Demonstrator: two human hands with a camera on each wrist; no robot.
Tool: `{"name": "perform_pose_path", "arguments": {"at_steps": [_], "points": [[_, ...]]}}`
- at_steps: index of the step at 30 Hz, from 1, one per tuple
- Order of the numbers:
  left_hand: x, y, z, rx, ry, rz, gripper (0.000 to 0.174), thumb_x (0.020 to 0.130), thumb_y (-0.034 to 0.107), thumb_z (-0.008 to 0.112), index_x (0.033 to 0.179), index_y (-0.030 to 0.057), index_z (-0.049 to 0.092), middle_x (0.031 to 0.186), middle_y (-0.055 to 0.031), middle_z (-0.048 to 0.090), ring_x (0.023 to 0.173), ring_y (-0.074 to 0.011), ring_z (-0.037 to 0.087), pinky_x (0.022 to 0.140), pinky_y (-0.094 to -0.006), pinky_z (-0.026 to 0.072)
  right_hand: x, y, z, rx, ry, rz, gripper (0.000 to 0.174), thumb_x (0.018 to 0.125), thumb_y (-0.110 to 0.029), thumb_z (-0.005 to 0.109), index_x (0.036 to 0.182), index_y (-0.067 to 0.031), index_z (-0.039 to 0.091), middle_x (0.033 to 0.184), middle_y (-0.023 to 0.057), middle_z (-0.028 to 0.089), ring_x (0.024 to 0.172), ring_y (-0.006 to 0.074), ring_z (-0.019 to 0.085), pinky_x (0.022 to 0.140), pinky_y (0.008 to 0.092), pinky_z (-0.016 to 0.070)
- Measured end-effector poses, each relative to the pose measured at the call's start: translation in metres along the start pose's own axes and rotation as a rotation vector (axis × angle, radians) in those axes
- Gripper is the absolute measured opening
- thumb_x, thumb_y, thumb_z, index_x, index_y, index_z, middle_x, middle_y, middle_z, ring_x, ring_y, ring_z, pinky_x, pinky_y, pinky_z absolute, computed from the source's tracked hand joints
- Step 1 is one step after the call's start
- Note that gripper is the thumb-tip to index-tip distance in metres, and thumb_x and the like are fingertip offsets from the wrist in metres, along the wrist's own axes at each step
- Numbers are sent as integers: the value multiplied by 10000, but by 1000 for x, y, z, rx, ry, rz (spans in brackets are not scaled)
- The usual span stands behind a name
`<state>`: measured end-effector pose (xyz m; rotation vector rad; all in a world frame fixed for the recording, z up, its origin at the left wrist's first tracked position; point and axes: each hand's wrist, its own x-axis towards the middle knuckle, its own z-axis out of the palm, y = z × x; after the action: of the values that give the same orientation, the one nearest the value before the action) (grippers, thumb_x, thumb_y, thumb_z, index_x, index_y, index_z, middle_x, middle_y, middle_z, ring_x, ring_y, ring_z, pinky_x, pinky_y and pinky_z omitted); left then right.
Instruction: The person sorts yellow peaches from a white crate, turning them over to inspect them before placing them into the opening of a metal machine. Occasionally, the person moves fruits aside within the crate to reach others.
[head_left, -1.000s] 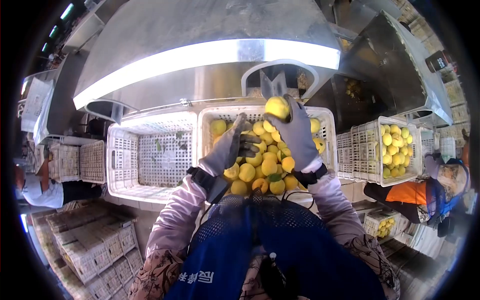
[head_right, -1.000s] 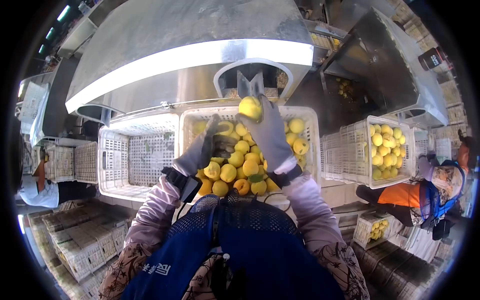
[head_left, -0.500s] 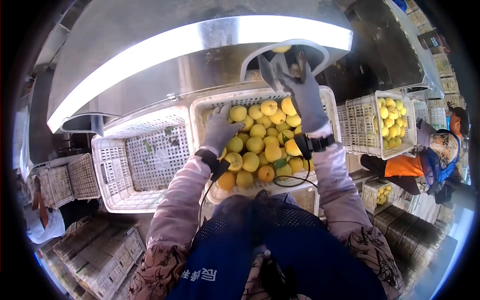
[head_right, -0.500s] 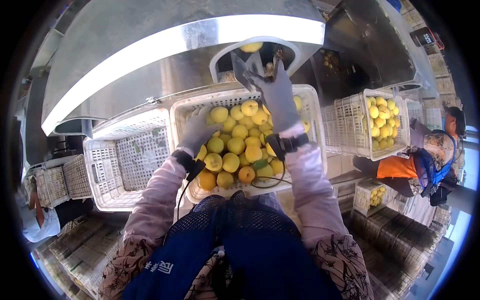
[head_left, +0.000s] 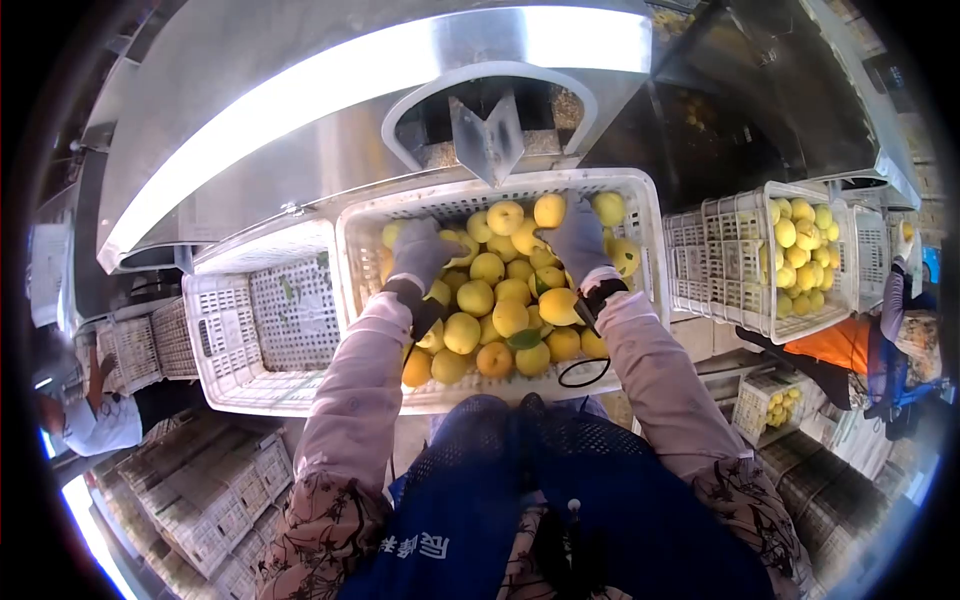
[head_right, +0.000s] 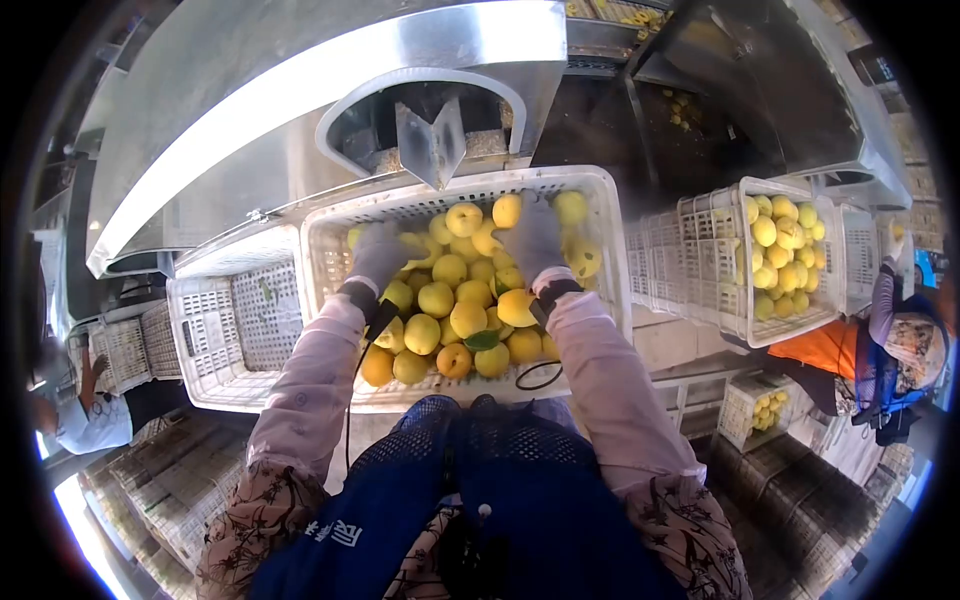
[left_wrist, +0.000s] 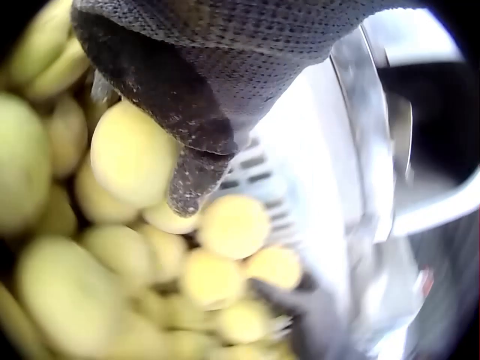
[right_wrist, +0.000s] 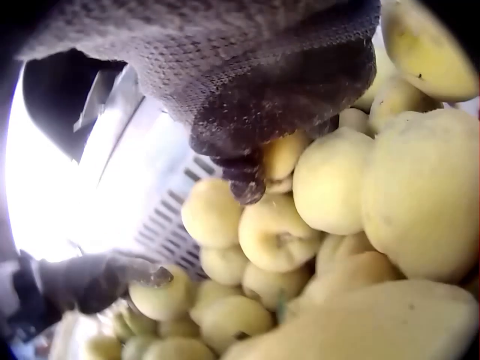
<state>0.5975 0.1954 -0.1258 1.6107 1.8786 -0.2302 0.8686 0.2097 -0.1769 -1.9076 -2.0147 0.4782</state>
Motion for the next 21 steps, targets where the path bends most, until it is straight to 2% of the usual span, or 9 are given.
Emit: {"name": "perform_pose_path", "arguments": {"at_steps": [1,2,4,6,7,11,14,20,21], "points": [[-11,2,4,-627,-18,-86,798,785,381,897,1373,-46,569,1049,-182,747,983,-263,716,852,-399,575,4,10,-4,255,-122,53,871,720,-349,933,1407,4,530,1290,233,653,1178,402,642,1015,479,516],[-11,7,10,-622,-10,-95,798,785,381,897,1373,-46,569,1049,-182,747,983,-263,716,852,-399,575,8,11,-15,503,-250,104,866,708,-350,939,1396,6,550,1304,220,657,1177,380,653,1011,465,523],[-7,23,40,-1349,-144,-76,869,821,339,874,1487,-49,474,1244,-222,697,1135,-266,679,978,-405,536,6,12,-42,743,-415,151,787,774,-375,907,1388,-5,581,1322,160,663,1147,302,681,977,398,550],[23,46,87,-1037,123,-32,850,827,327,861,1478,-46,461,1362,-261,598,1220,-283,641,1015,-434,526,-3,6,-69,1383,-726,415,672,897,-388,820,1401,-13,582,1261,111,683,1094,241,695,943,326,558],[-5,87,65,-593,290,-118,825,821,360,846,1466,0,477,1448,-247,509,1295,-324,602,1039,-461,517,-12,-5,-80,1525,-681,398,594,1002,-427,700,1415,-19,575,1194,81,700,1066,196,693,909,281,550],[-7,114,56,-339,266,-257,799,793,487,820,1453,144,528,1421,-170,556,1278,-398,608,1049,-477,504,-25,0,-97,1713,-734,420,576,1037,-488,622,1392,-35,590,1196,87,698,1002,168,680,859,272,545],[7,105,45,-217,185,-220,781,792,515,810,1425,140,549,1356,-166,621,1245,-400,632,1028,-480,508,-36,-4,-122,1767,-732,474,553,1044,-482,610,1380,-42,596,1197,83,698,996,165,673,851,275,541],[-1,58,47,-654,94,-26,803,816,397,838,1480,75,521,1297,-185,709,1222,-302,663,1080,-416,486,-45,-32,-169,1749,-660,208,539,1073,-276,605,1537,-53,444,1449,148,573,1318,339,602,1153,432,476],[-1,43,60,-1151,-73,53,776,822,326,840,1472,46,522,1277,-182,712,1224,-297,659,1117,-402,465,-47,-34,-167,1722,-607,180,575,1043,-243,645,1537,-33,439,1426,148,576,1268,291,615,1087,395,515]]}}
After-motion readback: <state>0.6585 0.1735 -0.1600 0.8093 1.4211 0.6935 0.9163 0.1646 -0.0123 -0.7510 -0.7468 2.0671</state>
